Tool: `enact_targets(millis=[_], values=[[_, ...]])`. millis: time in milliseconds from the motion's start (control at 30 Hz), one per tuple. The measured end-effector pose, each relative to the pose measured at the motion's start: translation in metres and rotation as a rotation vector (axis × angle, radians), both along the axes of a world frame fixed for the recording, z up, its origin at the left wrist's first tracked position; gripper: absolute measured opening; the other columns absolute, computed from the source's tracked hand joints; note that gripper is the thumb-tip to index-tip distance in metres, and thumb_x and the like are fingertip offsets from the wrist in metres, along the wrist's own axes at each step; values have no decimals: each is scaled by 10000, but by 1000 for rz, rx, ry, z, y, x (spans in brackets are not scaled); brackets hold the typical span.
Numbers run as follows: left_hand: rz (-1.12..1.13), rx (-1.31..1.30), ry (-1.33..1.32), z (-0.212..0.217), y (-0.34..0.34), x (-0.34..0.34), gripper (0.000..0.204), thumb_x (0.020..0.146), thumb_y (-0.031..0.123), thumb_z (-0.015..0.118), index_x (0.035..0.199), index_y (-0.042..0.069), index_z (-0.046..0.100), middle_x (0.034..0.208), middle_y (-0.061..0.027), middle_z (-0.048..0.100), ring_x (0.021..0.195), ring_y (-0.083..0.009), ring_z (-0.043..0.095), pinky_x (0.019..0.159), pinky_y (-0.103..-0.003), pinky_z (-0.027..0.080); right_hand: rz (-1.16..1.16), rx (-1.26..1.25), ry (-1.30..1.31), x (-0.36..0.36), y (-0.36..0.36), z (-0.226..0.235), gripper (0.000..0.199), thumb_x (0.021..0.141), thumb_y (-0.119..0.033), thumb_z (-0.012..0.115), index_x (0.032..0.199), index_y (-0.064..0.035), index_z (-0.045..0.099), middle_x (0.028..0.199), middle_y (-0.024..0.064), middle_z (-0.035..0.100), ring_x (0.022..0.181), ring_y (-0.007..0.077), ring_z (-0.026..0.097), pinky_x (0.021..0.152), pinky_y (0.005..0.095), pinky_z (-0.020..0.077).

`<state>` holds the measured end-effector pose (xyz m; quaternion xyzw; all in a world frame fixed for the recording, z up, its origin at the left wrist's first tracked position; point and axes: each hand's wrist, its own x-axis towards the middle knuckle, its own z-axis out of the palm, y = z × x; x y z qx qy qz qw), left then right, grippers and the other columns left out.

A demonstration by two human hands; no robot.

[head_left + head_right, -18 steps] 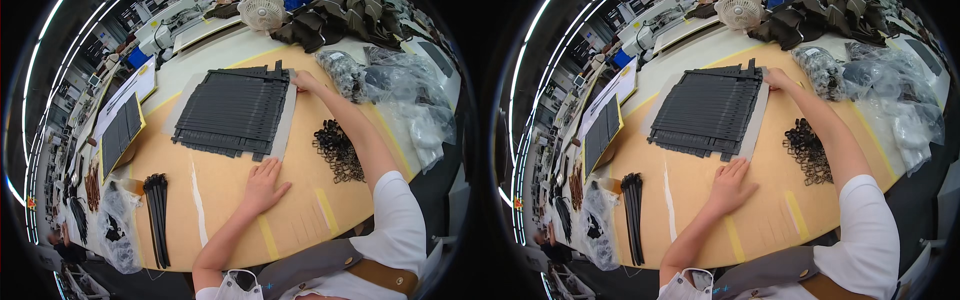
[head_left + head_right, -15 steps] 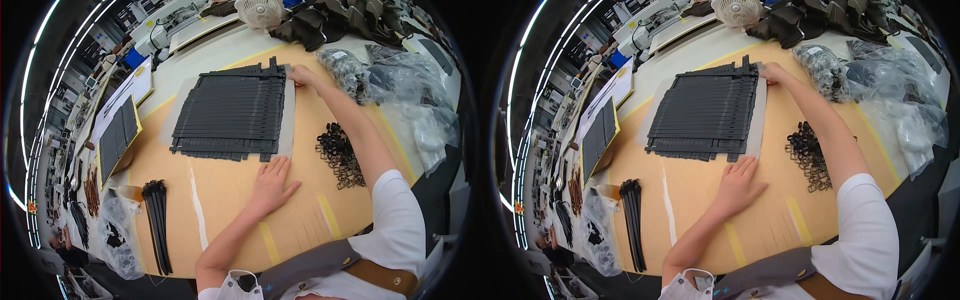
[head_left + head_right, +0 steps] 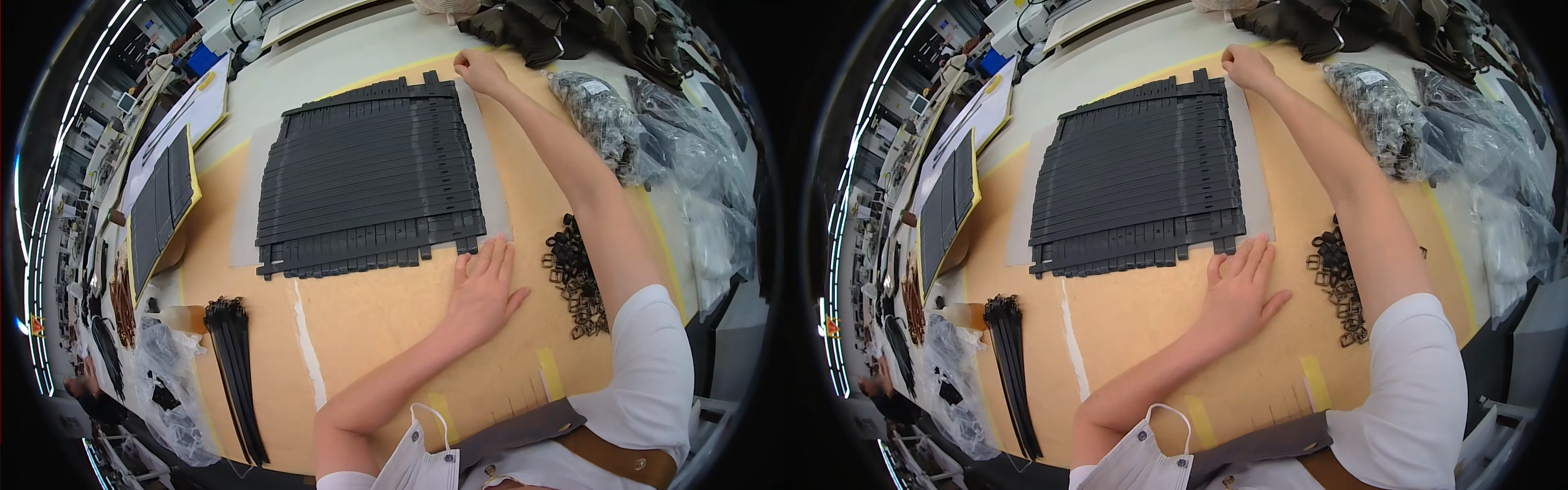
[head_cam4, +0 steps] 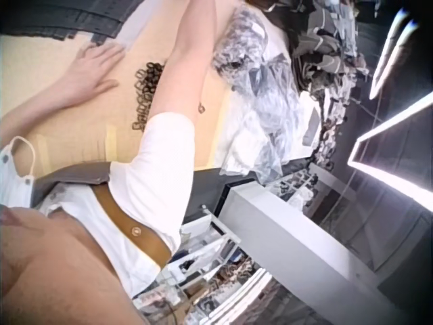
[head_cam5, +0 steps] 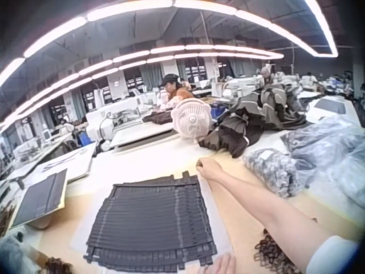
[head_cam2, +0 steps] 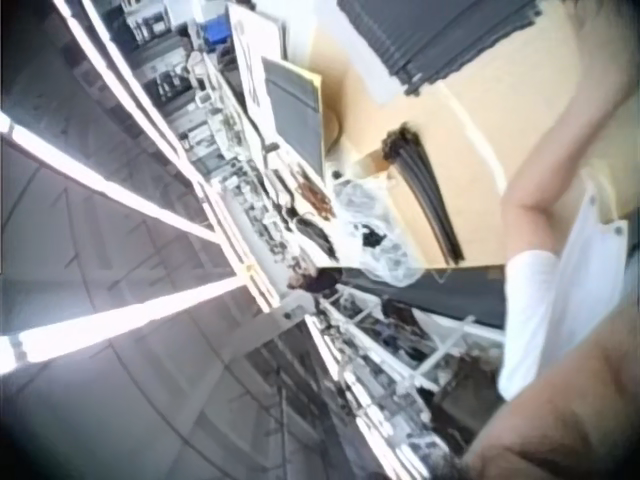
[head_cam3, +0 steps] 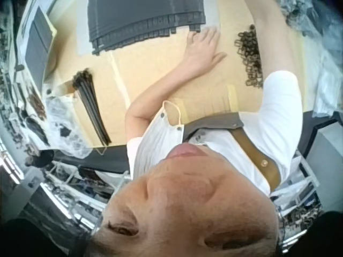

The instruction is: The person assembles black fabric straps by inserting metal buckles into the ends. They pick up a strap and a buckle, thread the buckle through the strap's loop, and place the finished unit on the table. This process is repeated continuously throughout the video.

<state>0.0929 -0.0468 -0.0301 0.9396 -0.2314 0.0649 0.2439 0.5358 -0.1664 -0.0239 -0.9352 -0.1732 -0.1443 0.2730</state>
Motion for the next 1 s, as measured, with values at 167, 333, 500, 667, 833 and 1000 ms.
enact_targets(millis=[167,333,500,667,833,1000], values=[[38,-3,22,3,9,-2,697,1013,432,625,1504,-34,462,1609,-197,431,1500,-298,398,1169,-571,258,304,-138,175,-32,63,22,277,889,-326,787,1058,-113,737,1044,86,760,1010,265,712,899,421,560],[22,-7,20,3,6,-1,679,1022,428,611,1506,-25,464,1607,-195,432,1499,-296,399,1174,-593,255,255,-309,272,-20,64,21,264,876,-284,814,1042,-88,752,1027,126,763,994,278,715,868,417,563],[22,-13,18,3,7,-2,666,1028,418,605,1505,-24,463,1614,-197,417,1500,-297,394,1171,-606,251,295,-341,335,-16,67,26,231,893,-252,792,1000,-52,751,992,155,769,956,310,720,844,421,564],[9,-48,14,1,6,-1,653,1019,402,621,1495,-21,476,1617,-196,409,1504,-322,380,1163,-618,249,244,-108,73,-31,62,40,202,943,-204,717,1041,-32,677,988,154,741,914,318,705,826,426,559],[-17,-401,-122,25,36,24,689,1011,405,634,1516,-25,446,1644,-194,386,1507,-357,382,1169,-491,297,560,246,-20,-114,91,124,160,1001,-163,642,1088,-31,616,949,90,694,801,213,659,742,353,546],[-282,-1778,379,92,121,103,807,1045,544,562,1550,-48,351,1626,-210,408,1492,-334,411,1182,-454,338,717,451,99,-224,62,196,91,1005,-27,648,1066,-6,583,863,47,623,767,123,586,698,285,496]])
